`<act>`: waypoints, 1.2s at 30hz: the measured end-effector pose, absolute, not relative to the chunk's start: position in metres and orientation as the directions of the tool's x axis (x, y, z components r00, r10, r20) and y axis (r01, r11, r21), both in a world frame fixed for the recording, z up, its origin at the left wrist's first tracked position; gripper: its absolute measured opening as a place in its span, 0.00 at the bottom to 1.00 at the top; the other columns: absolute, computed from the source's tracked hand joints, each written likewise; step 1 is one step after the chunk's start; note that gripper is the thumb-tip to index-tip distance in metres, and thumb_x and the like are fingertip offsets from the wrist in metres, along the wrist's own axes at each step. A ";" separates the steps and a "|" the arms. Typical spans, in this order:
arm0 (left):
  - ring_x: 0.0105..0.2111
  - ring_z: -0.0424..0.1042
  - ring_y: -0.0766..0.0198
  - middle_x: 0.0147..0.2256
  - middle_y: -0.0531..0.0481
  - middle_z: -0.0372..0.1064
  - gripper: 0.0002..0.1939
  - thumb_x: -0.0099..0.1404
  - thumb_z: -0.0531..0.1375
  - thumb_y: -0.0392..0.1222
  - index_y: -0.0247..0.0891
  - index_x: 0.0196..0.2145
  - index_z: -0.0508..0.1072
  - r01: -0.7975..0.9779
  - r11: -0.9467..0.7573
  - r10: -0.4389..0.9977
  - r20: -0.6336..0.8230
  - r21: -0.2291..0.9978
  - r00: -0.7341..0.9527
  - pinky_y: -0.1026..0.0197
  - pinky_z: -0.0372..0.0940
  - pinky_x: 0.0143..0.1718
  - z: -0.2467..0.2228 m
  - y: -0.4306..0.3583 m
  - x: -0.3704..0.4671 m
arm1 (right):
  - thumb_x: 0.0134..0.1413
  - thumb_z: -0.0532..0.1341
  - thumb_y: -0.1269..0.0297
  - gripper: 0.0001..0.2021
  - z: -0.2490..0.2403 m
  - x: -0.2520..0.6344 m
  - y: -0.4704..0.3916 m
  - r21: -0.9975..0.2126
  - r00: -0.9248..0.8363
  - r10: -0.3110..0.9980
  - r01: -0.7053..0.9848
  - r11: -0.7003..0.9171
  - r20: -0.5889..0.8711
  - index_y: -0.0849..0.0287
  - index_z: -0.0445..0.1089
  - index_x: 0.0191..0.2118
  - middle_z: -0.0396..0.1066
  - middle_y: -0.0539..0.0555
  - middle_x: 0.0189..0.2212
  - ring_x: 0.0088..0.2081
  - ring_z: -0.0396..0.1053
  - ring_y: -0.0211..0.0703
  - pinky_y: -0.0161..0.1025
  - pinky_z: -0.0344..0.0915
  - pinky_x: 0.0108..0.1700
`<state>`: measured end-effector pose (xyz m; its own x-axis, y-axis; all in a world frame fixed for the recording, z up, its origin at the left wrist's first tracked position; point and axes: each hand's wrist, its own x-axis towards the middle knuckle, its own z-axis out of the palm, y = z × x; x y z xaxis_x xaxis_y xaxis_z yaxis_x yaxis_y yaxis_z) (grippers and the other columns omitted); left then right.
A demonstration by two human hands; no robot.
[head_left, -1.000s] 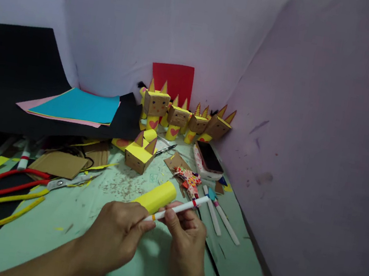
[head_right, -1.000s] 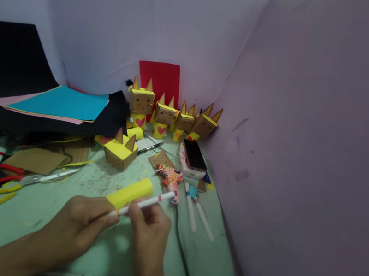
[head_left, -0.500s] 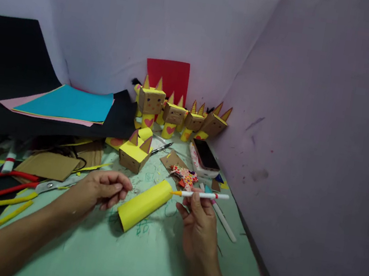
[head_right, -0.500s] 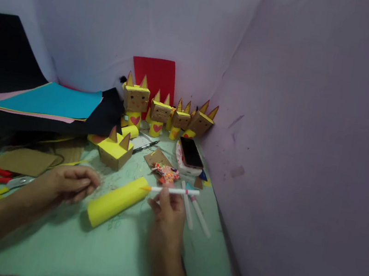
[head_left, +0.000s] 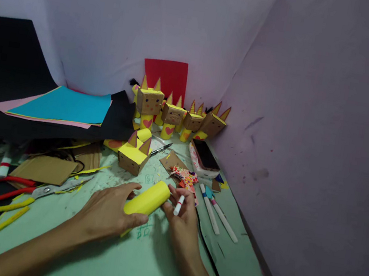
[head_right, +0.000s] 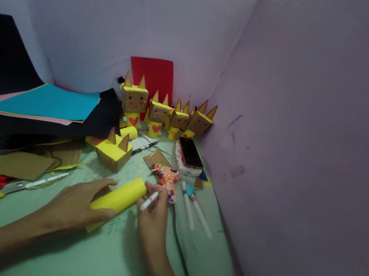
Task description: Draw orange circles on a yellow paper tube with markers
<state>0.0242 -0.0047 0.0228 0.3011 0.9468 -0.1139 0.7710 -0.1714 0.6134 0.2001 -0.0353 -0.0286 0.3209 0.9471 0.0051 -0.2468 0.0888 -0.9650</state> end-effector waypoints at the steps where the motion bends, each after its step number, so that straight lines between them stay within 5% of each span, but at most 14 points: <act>1: 0.44 0.70 0.40 0.44 0.40 0.74 0.35 0.46 0.62 0.58 0.43 0.51 0.69 0.749 -0.167 0.951 -0.095 0.642 0.293 0.48 0.59 0.44 0.021 -0.004 0.024 | 0.41 0.65 0.70 0.16 -0.026 0.196 -0.034 -0.968 0.289 0.957 -0.232 0.095 0.025 0.55 0.61 0.37 0.71 0.57 0.48 0.47 0.70 0.48 0.50 0.63 0.51; 6: 0.34 0.71 0.52 0.35 0.45 0.73 0.30 0.43 0.66 0.52 0.37 0.43 0.70 0.312 0.063 0.902 -0.188 0.948 0.388 0.56 0.64 0.33 0.011 0.006 0.015 | 0.48 0.61 0.73 0.12 -0.006 0.174 -0.020 -0.962 0.127 0.964 -0.116 0.249 0.234 0.54 0.62 0.38 0.69 0.55 0.50 0.50 0.68 0.46 0.47 0.63 0.51; 9: 0.25 0.69 0.60 0.27 0.49 0.70 0.26 0.43 0.67 0.48 0.34 0.39 0.67 0.041 0.325 0.825 -0.305 0.945 0.477 0.60 0.63 0.26 0.010 0.007 0.010 | 0.51 0.61 0.70 0.08 0.002 0.164 -0.011 -0.936 0.076 0.946 -0.143 0.322 0.314 0.54 0.62 0.37 0.71 0.55 0.48 0.49 0.69 0.46 0.47 0.65 0.50; 12: 0.24 0.67 0.64 0.26 0.52 0.68 0.26 0.41 0.68 0.45 0.35 0.37 0.67 -0.091 0.372 0.826 -0.285 0.924 0.486 0.62 0.62 0.25 0.010 0.005 0.010 | 0.54 0.60 0.63 0.05 0.005 0.162 -0.007 -0.916 0.155 0.938 -0.219 0.337 0.308 0.56 0.65 0.36 0.74 0.56 0.45 0.44 0.72 0.46 0.47 0.66 0.48; 16: 0.24 0.66 0.65 0.26 0.52 0.69 0.28 0.38 0.70 0.43 0.34 0.38 0.68 -0.134 0.345 0.820 -0.228 0.929 0.525 0.64 0.61 0.24 0.006 0.001 0.016 | 0.50 0.63 0.53 0.16 0.009 0.174 -0.009 -0.866 0.261 0.955 -0.436 0.246 0.140 0.58 0.68 0.40 0.78 0.54 0.31 0.27 0.75 0.41 0.40 0.70 0.33; 19: 0.24 0.66 0.64 0.26 0.51 0.69 0.27 0.37 0.70 0.43 0.33 0.36 0.68 -0.101 0.335 0.832 -0.243 0.937 0.498 0.63 0.62 0.24 0.001 -0.001 0.020 | 0.43 0.66 0.49 0.19 0.012 0.185 -0.009 -0.816 0.340 0.938 -0.524 0.243 0.061 0.61 0.71 0.36 0.73 0.49 0.18 0.17 0.67 0.33 0.29 0.63 0.22; 28: 0.25 0.67 0.62 0.26 0.51 0.69 0.26 0.39 0.69 0.49 0.33 0.34 0.68 -0.016 0.314 0.847 -0.273 0.949 0.456 0.60 0.63 0.25 -0.003 0.003 0.022 | 0.46 0.64 0.48 0.19 0.012 0.184 -0.011 -0.868 0.352 0.934 -0.442 0.226 0.064 0.62 0.73 0.32 0.65 0.46 0.14 0.17 0.60 0.30 0.28 0.56 0.20; 32: 0.29 0.68 0.62 0.34 0.49 0.70 0.30 0.46 0.67 0.51 0.33 0.44 0.69 0.074 0.145 0.962 -0.158 0.987 0.224 0.62 0.63 0.30 -0.002 0.003 0.019 | 0.44 0.65 0.48 0.19 0.012 0.183 -0.011 -0.873 0.366 0.929 -0.434 0.225 0.057 0.62 0.73 0.31 0.65 0.46 0.15 0.17 0.59 0.31 0.29 0.56 0.20; 36: 0.19 0.60 0.73 0.33 0.49 0.68 0.17 0.57 0.60 0.43 0.33 0.43 0.70 -0.222 0.289 0.957 -0.279 0.931 0.073 0.68 0.57 0.18 0.009 0.005 0.014 | 0.48 0.64 0.50 0.16 0.009 0.183 -0.011 -0.861 0.357 0.931 -0.450 0.238 0.071 0.62 0.73 0.31 0.65 0.46 0.15 0.18 0.60 0.31 0.28 0.57 0.21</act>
<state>0.0140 0.0052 0.0089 0.0727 0.9574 -0.2794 -0.2218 0.2886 0.9314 0.1825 -0.0114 0.0086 0.3572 0.9313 0.0711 -0.4500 0.2383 -0.8606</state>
